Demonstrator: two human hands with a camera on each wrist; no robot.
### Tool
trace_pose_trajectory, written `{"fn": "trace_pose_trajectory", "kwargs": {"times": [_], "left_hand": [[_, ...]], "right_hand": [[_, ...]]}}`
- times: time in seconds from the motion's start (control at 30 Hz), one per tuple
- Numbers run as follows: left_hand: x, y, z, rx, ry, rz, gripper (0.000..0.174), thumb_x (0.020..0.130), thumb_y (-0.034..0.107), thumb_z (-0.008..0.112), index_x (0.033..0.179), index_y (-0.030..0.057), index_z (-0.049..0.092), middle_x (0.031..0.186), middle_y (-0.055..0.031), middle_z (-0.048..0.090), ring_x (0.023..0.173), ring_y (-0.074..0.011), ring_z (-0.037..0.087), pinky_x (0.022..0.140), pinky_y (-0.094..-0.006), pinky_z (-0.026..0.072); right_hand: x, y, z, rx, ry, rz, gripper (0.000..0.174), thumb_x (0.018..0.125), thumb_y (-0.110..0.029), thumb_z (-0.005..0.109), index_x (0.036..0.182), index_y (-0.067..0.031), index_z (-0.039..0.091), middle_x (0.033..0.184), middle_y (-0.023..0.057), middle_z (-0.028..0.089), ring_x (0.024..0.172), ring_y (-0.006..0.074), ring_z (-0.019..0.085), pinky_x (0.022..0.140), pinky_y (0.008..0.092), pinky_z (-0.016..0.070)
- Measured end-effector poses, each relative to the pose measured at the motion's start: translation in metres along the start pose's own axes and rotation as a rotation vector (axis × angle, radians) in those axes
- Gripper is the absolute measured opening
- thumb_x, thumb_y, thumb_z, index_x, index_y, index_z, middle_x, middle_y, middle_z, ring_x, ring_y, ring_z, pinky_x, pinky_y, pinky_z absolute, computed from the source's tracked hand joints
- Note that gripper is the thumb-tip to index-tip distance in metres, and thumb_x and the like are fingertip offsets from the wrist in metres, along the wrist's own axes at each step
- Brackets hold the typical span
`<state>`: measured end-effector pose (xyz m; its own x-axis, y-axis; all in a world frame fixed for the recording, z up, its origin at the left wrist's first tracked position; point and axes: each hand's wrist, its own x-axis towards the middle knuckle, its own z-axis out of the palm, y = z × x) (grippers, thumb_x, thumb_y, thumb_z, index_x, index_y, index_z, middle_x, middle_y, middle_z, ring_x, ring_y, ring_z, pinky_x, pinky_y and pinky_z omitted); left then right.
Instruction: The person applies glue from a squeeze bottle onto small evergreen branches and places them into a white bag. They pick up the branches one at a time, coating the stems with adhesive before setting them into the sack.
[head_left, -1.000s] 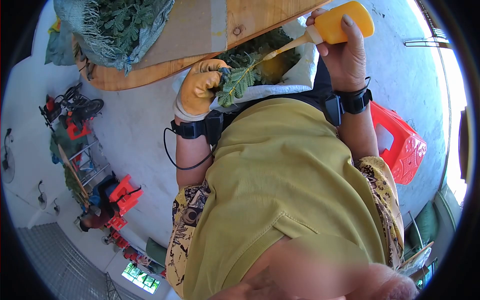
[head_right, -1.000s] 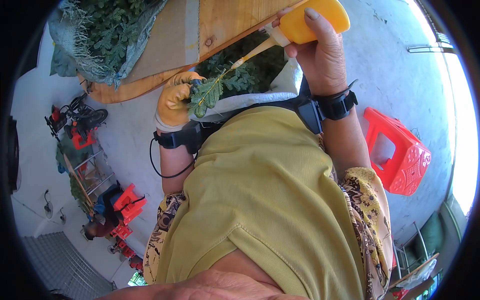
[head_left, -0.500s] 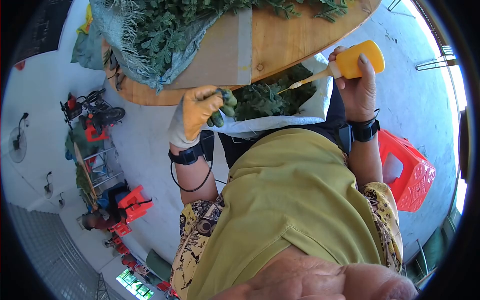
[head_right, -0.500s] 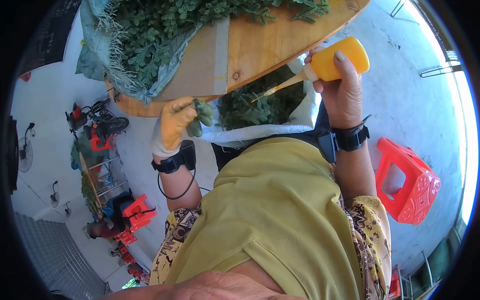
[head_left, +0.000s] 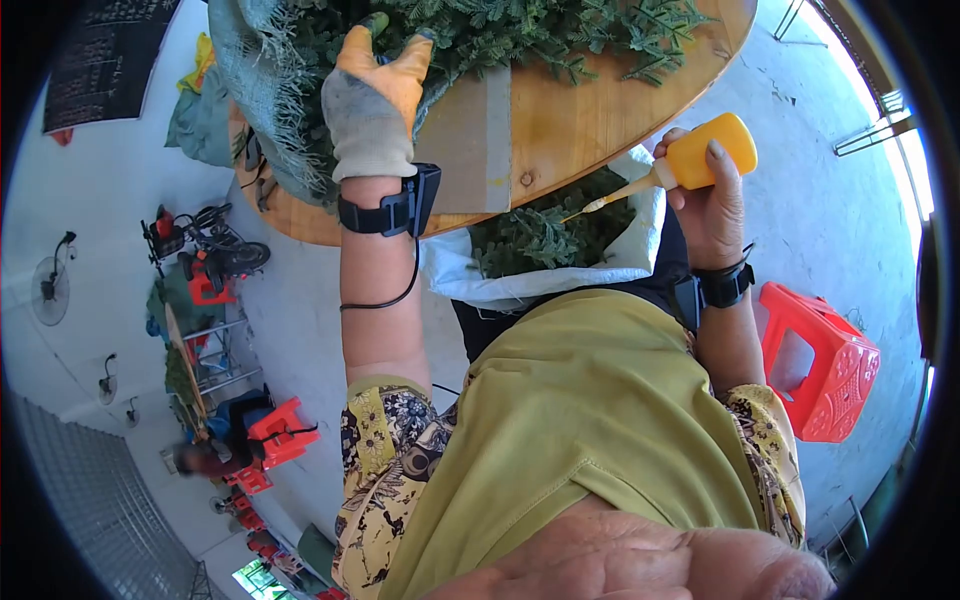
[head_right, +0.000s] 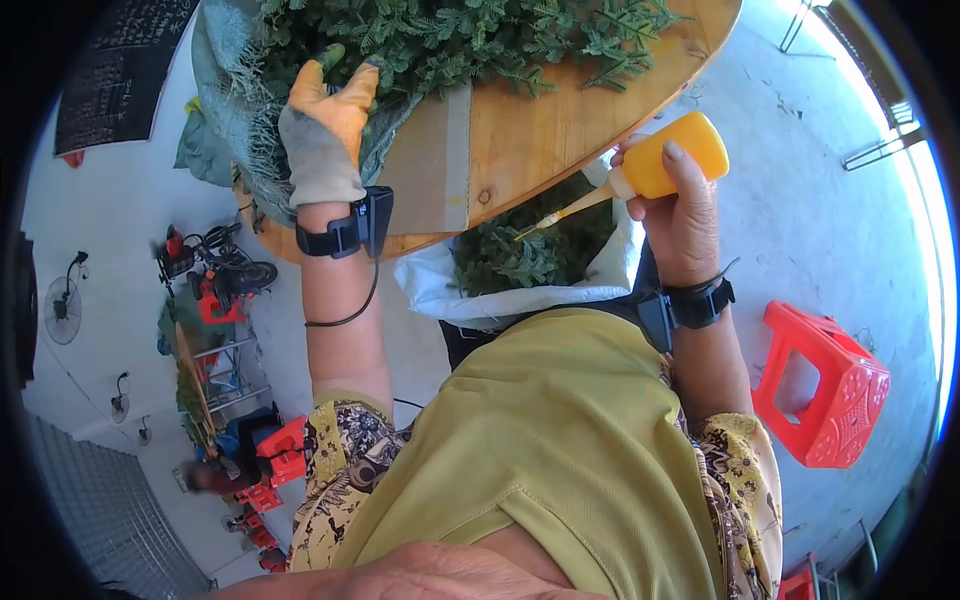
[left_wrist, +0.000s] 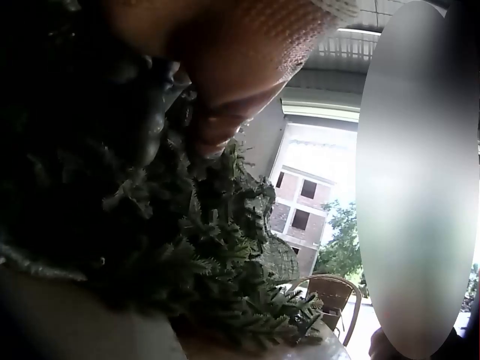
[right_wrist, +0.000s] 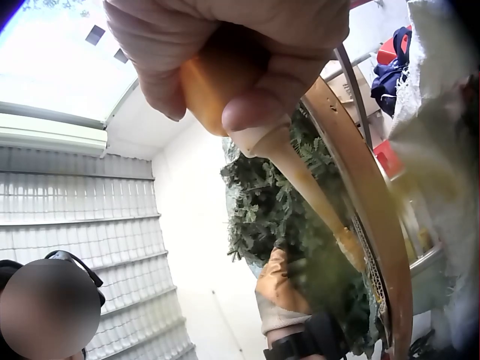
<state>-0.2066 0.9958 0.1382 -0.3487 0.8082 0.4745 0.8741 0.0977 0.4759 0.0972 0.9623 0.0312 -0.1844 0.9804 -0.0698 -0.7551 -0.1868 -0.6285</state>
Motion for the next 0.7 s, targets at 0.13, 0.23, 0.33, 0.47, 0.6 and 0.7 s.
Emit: {"fn": "trace_pose_trajectory", "kwargs": {"times": [0.13,0.23,0.33,0.47,0.6,0.7], "left_hand": [[0.013,0.026,0.011,-0.083,0.081,0.095,0.055,0.073,0.037,0.08,0.109,-0.0003,0.063,0.082,-0.0142,0.068,0.073,-0.0214,0.062,0.072,-0.0333,0.0494],[0.024,0.043,0.007,0.142,0.107,0.033,0.055,0.074,0.045,0.075,0.105,0.0012,0.066,0.084,-0.0187,0.069,0.08,-0.0328,0.066,0.075,-0.04,0.0509],[0.035,0.055,0.002,0.296,0.141,0.004,0.061,0.08,0.045,0.071,0.111,-0.007,0.061,0.098,-0.0254,0.067,0.094,-0.0366,0.065,0.078,-0.0436,0.052],[0.034,0.072,0.001,0.41,0.273,0.062,0.061,0.077,0.043,0.074,0.107,-0.0083,0.061,0.087,-0.0271,0.066,0.08,-0.0412,0.065,0.067,-0.0451,0.0529],[0.029,0.076,0.004,0.441,0.26,0.136,0.057,0.078,0.043,0.074,0.107,-0.0038,0.062,0.085,-0.0258,0.067,0.079,-0.0387,0.066,0.067,-0.044,0.0543],[0.047,0.059,0.016,0.434,0.168,0.11,0.053,0.076,0.045,0.072,0.104,0.0,0.065,0.086,-0.0223,0.068,0.084,-0.0381,0.066,0.074,-0.044,0.0524]], "right_hand": [[0.001,-0.001,-0.002,0.008,0.016,-0.005,0.033,0.089,-0.025,0.06,0.103,0.0034,0.052,0.093,0.0204,0.063,0.073,0.0182,0.06,0.048,0.022,0.0453],[0.001,0.0,-0.005,0.014,-0.011,0.011,0.033,0.088,-0.025,0.061,0.103,0.0028,0.052,0.093,0.0197,0.063,0.075,0.0188,0.061,0.048,0.0226,0.0456],[0.0,-0.001,-0.001,-0.013,-0.003,0.01,0.036,0.09,-0.028,0.059,0.104,0.0039,0.053,0.095,0.0182,0.062,0.071,0.0165,0.058,0.049,0.0216,0.044],[-0.002,-0.001,0.001,-0.048,0.005,0.019,0.039,0.091,-0.031,0.058,0.105,0.0055,0.054,0.097,0.0175,0.061,0.064,0.0134,0.053,0.05,0.0202,0.0419],[-0.003,-0.001,0.004,-0.058,0.022,0.013,0.039,0.091,-0.031,0.058,0.104,0.0054,0.055,0.096,0.0181,0.061,0.062,0.0128,0.052,0.05,0.0203,0.0416],[-0.003,-0.001,0.003,-0.049,0.013,0.021,0.039,0.09,-0.031,0.058,0.104,0.0051,0.055,0.097,0.0184,0.061,0.062,0.0126,0.052,0.05,0.0202,0.0416]]}}
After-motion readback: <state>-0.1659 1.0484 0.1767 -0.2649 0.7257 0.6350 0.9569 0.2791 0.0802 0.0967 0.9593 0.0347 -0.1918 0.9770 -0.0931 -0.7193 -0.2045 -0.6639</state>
